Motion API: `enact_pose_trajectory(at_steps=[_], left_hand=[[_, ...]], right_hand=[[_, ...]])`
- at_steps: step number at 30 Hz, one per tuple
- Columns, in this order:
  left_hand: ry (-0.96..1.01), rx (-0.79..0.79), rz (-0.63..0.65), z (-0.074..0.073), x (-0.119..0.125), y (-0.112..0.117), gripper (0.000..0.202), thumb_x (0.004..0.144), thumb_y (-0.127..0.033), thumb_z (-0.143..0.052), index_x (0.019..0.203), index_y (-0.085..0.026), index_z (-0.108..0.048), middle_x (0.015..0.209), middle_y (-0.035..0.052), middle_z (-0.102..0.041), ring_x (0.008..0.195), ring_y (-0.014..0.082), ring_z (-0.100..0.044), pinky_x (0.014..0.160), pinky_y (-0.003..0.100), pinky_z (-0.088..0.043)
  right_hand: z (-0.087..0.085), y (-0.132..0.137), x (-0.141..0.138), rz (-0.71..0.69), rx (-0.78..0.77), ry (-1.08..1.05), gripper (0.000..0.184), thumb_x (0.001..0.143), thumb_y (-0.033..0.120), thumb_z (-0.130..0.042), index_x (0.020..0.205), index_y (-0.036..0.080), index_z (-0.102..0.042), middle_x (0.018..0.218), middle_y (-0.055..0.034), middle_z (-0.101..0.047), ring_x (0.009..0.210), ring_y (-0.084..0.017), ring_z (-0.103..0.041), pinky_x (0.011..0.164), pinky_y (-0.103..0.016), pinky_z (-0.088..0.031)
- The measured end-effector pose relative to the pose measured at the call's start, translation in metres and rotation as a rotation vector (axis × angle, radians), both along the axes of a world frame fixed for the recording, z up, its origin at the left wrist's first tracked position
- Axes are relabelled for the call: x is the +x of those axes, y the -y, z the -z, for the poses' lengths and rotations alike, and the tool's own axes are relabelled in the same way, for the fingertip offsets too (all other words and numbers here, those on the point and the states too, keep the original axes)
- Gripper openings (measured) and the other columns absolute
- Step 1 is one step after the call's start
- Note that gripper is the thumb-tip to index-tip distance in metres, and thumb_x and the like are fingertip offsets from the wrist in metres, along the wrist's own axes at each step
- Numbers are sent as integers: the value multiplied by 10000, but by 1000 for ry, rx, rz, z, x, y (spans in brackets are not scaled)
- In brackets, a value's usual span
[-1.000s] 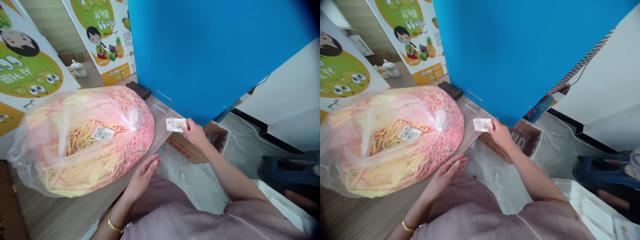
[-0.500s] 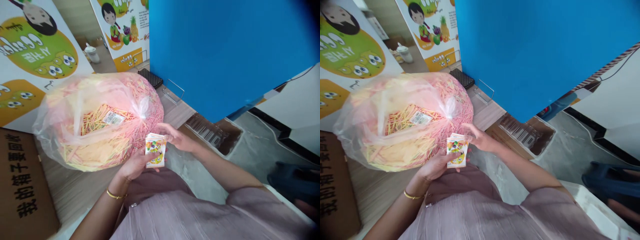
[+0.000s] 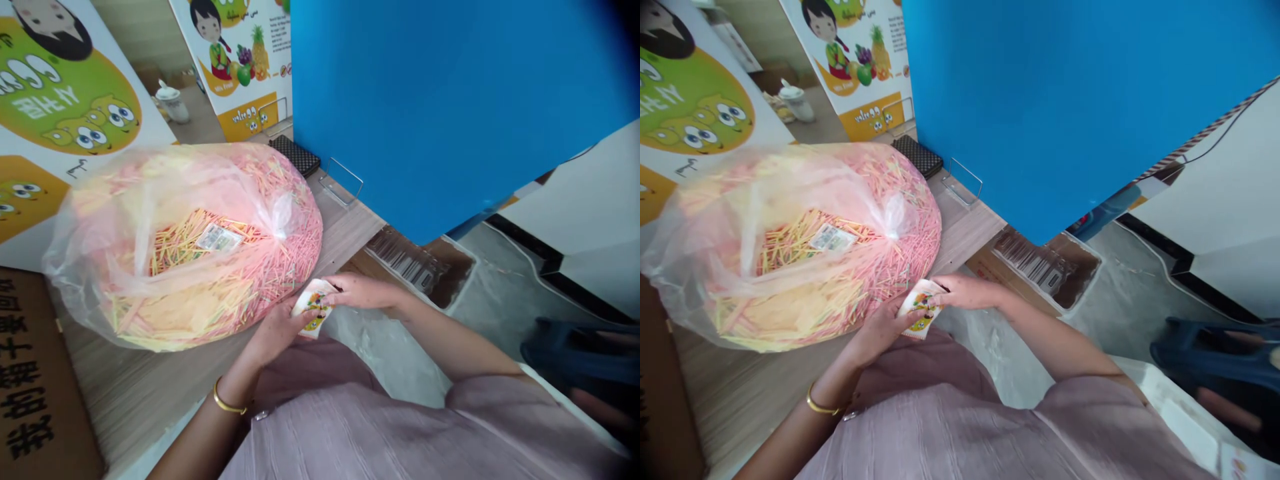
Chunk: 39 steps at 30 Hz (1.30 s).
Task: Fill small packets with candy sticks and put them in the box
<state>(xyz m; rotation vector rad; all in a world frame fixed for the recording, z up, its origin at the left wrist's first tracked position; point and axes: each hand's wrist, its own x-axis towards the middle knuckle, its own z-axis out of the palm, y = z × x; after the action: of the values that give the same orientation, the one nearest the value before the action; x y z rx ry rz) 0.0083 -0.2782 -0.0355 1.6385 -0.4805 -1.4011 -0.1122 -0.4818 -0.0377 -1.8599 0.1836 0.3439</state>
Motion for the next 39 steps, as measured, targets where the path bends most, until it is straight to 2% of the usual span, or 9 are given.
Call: enact_pose_trajectory(at_steps=[3,6,10,14,20,25,32,35,39], left_hand=[[54,-20,-102,-1,1,-1,520,831,-540,-732,1229,-217,-647,1228,115,-723,914,249,-745,645,321,-617],[52,-79,-154,-3,4,-3,483,885,-562,-664,1240,-236,-651,1304,114,-687,1019,252,-739,767,342,-619],[55,-114,-141,1,0,-4,451,883,-569,-659,1167,-219,-683,1259,103,-693,1033,248,-721,786,349,-603],[58,-117,-46,9,-9,-4,418,890,-562,-648,1130,-225,-707,1196,89,-718,985,235,-717,822,372,-590],[55,-134,-55,9,-11,-2,416,907,-565,-624,1134,-224,-703,1210,90,-713,1050,239,-708,838,357,-575],[14,-135,-95,4,-3,-8,456,882,-573,-666,1166,-217,-686,1255,110,-704,1076,260,-707,866,383,-577],[-110,-367,-349,-22,-5,6,627,862,-381,-763,1430,-262,-526,1551,105,-541,1440,274,-507,1196,428,-418],[-130,-372,-455,-26,-4,-6,520,865,-402,-747,1329,-224,-595,1428,104,-641,1330,289,-594,1081,424,-526],[138,-243,-716,-21,-2,-61,485,842,-452,-752,1233,-203,-607,1259,101,-712,1126,264,-676,930,386,-582]], right_hand=[[-27,28,-20,268,-175,2,277,884,446,-662,936,176,-690,854,-42,-723,716,-156,-638,624,-257,-481],[-43,65,-38,699,31,172,373,864,551,-645,930,184,-648,737,-50,-678,553,-147,-589,541,-283,-488],[-16,92,-38,956,36,89,367,966,539,-452,934,196,-581,643,-5,-609,433,-92,-444,470,-244,-422],[7,97,-38,952,-36,-37,368,849,485,-721,994,159,-628,627,-20,-636,467,-133,-549,458,-248,-442],[-3,115,-51,879,-6,72,467,980,569,-481,902,146,-664,644,-2,-639,469,-102,-497,509,-233,-469],[16,103,-40,863,-180,-52,278,885,401,-703,955,133,-679,631,19,-657,499,-100,-555,525,-199,-462],[-4,8,-4,517,77,171,445,931,546,-636,1176,174,-651,1047,-80,-748,780,-179,-709,681,-306,-595],[-2,-37,24,395,26,349,383,978,483,-592,1221,188,-620,1162,-92,-719,1056,-215,-695,924,-371,-582],[3,-98,60,255,126,435,493,970,421,-608,1388,212,-452,1372,-126,-617,1241,-217,-626,1032,-385,-542]])
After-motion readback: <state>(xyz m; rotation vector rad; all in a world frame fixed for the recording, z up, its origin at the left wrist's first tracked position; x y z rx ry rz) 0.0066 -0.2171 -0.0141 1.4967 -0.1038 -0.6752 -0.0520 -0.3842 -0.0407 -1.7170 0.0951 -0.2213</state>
